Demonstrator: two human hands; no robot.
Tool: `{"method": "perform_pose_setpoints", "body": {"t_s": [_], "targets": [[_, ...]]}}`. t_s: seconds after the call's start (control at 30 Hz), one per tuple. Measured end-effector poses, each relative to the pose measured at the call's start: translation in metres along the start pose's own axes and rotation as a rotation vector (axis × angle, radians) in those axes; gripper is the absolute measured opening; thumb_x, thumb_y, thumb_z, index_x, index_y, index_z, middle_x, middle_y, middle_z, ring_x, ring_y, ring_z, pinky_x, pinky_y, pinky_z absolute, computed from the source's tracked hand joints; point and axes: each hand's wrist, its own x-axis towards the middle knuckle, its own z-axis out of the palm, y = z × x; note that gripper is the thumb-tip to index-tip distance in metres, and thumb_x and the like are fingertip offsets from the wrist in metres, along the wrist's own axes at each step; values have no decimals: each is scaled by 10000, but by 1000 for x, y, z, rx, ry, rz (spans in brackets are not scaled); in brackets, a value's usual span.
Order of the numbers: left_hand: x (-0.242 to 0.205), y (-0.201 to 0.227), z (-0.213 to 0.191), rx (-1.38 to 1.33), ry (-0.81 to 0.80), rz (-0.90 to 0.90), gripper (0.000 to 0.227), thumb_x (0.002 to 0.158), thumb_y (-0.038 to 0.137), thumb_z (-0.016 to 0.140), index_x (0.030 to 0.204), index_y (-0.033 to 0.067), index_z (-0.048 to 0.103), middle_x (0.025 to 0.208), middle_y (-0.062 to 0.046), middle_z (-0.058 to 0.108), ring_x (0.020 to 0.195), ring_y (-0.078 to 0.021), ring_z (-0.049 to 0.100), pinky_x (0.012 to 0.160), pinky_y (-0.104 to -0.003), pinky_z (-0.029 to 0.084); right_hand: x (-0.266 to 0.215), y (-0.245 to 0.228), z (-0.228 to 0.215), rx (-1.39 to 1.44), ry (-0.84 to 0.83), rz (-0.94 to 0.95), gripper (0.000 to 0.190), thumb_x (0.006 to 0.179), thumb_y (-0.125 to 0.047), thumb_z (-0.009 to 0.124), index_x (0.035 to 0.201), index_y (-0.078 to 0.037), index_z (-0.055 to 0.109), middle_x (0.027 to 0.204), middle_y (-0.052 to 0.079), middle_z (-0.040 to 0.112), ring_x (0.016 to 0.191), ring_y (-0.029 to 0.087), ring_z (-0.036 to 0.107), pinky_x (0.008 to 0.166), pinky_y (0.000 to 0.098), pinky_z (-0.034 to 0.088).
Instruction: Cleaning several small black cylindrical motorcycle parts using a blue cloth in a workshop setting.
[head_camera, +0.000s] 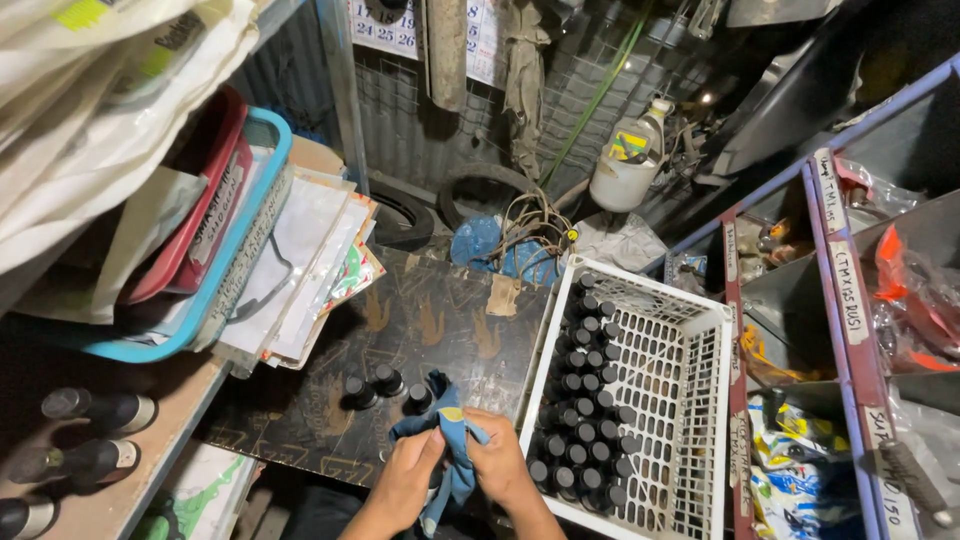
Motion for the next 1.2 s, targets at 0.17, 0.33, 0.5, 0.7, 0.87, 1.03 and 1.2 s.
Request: {"method": "perform_pose_setpoints", "body": {"t_s": [0.17,0.33,0.5,0.7,0.87,1.03,1.2], "targets": [[5,-2,1,-57,-26,23,600,991,462,408,787,-26,689,699,-63,716,644,-151,584,661,-293,508,-4,2,-9,18,6,28,273,949,-140,669,811,91,718,799,96,649,628,148,582,569,271,484],[8,-4,4,-79,-27,0,682,970,563,349,684,21,648,654,-56,641,621,-160,524,639,-293,436,-6,5,-12,116,19,82,200,942,-95,677,879,82,743,751,96,685,619,136,606,570,252,487],[11,2,2,-129,-6,-136,685,978,542,375,669,-10,638,528,-86,612,431,-179,550,471,-315,467,-6,2,-6,-10,59,68,283,930,-224,629,964,35,737,701,70,694,598,133,592,570,254,488],[35,-115,21,269,78,48,453,1045,363,319,1075,68,662,995,-112,676,867,-282,607,832,-374,486,-1,-14,1,-438,75,-64,219,825,-71,585,1018,-7,667,775,59,692,645,160,540,617,297,484],[30,-86,24,98,-13,-128,511,1045,393,328,955,21,667,962,-126,677,800,-242,655,806,-349,541,-5,-31,11,-422,137,-109,140,900,-135,579,884,-5,627,701,52,619,622,156,489,601,310,445],[17,-8,7,17,-94,-134,625,1045,357,368,593,-15,588,498,-93,590,391,-184,570,437,-324,517,-1,-3,22,-446,366,-139,259,937,-162,556,721,-21,573,568,40,511,505,159,421,502,324,419],[21,23,-19,423,-55,217,529,1016,356,437,625,43,606,518,-136,621,445,-318,535,551,-435,491,11,16,20,-239,496,-19,399,989,-266,519,690,-9,574,609,25,541,574,111,429,500,301,393]]}}
